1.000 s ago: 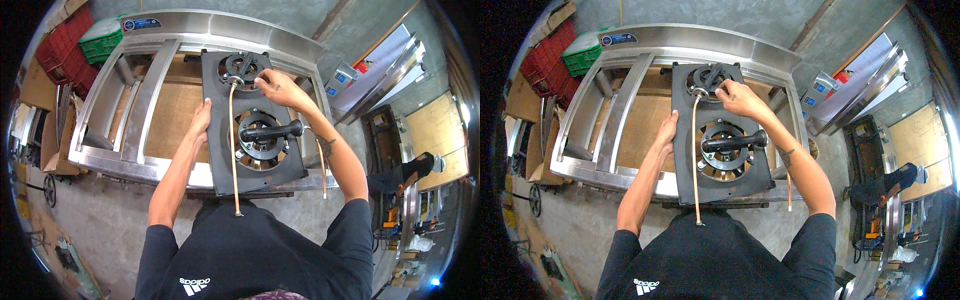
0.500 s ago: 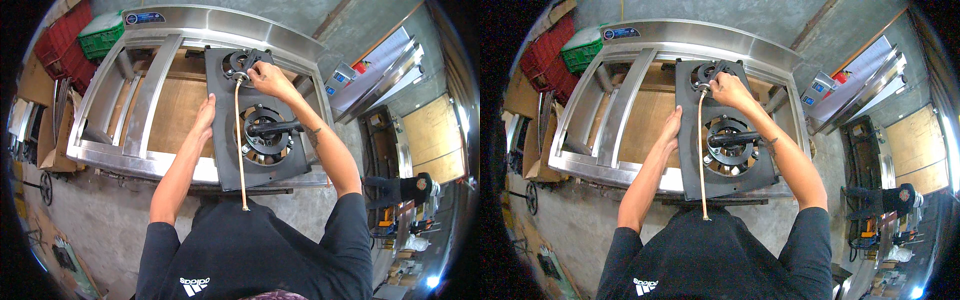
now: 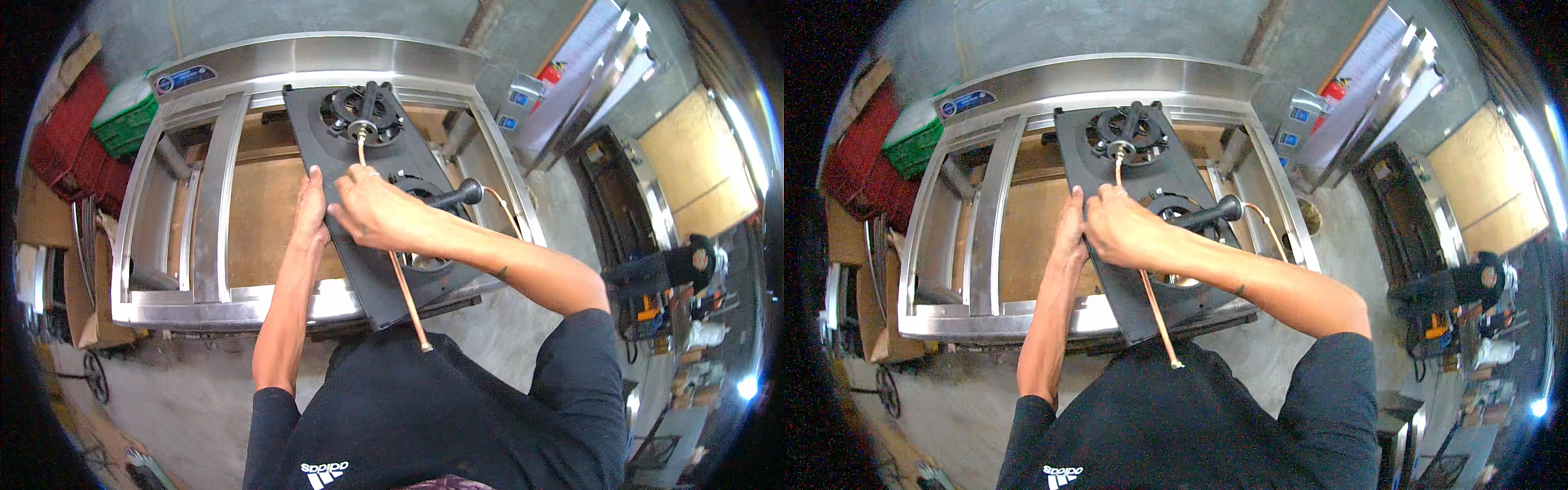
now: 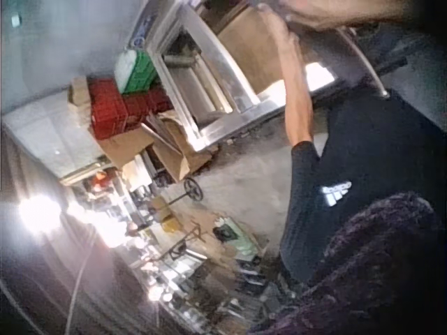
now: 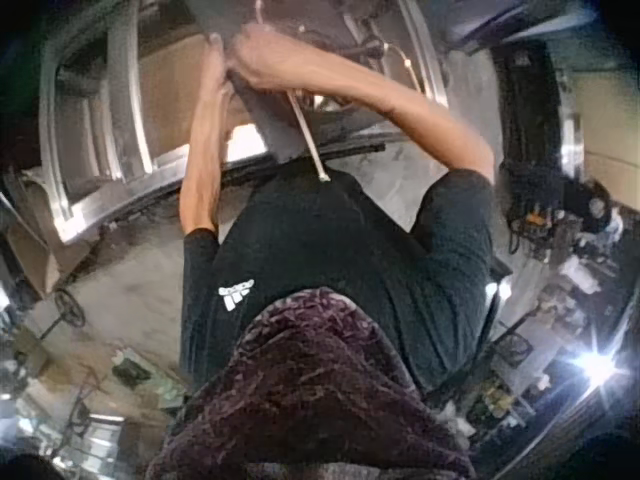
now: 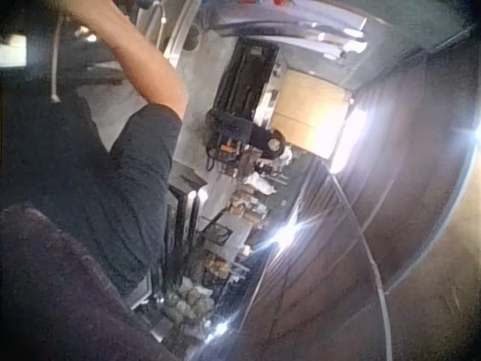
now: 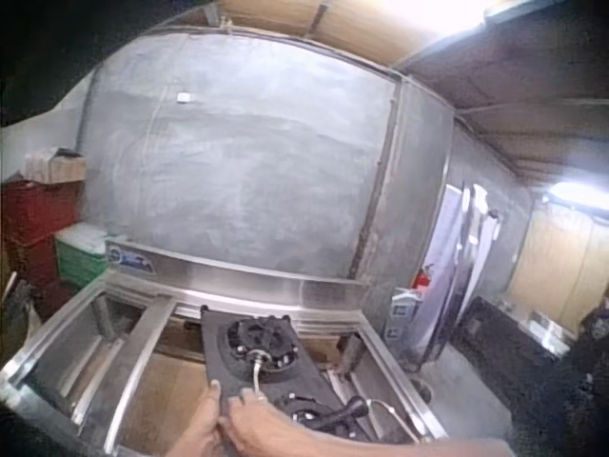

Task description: The person assembles a gas stove by connecting copper gas lines to the burner valves, positioning the burner grates, and securing the top plate. They repeatedly lift and reposition the stove unit to access the underside and align components.

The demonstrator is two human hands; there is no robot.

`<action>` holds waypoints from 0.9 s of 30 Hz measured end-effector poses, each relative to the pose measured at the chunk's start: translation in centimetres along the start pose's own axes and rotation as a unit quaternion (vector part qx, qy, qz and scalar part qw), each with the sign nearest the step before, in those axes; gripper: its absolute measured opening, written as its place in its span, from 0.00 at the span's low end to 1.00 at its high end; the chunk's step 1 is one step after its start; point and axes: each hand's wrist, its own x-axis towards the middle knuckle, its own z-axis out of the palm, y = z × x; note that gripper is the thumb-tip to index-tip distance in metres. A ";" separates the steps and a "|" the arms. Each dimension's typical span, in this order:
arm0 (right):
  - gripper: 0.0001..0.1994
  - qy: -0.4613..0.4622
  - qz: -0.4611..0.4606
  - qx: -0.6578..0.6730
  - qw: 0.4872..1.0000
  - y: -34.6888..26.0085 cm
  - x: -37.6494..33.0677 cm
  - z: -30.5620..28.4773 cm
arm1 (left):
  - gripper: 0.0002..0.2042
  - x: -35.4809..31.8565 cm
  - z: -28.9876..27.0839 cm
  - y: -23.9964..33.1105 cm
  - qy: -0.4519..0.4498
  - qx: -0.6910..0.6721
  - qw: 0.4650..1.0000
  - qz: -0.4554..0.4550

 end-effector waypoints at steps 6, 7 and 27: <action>0.21 -0.036 0.029 -0.138 0.989 -1.7 -2.3 1.3 | 0.24 0.4 2.2 1.1 -0.019 -0.002 1.000 -0.021; 0.22 -0.019 0.029 -0.156 0.987 -1.6 -2.5 1.5 | 0.23 0.3 2.6 1.2 -0.028 -0.018 0.999 -0.019; 0.29 -0.067 0.271 0.100 0.955 16.9 -5.1 -5.9 | 0.24 -2.2 6.7 3.4 -0.040 -0.025 0.999 0.000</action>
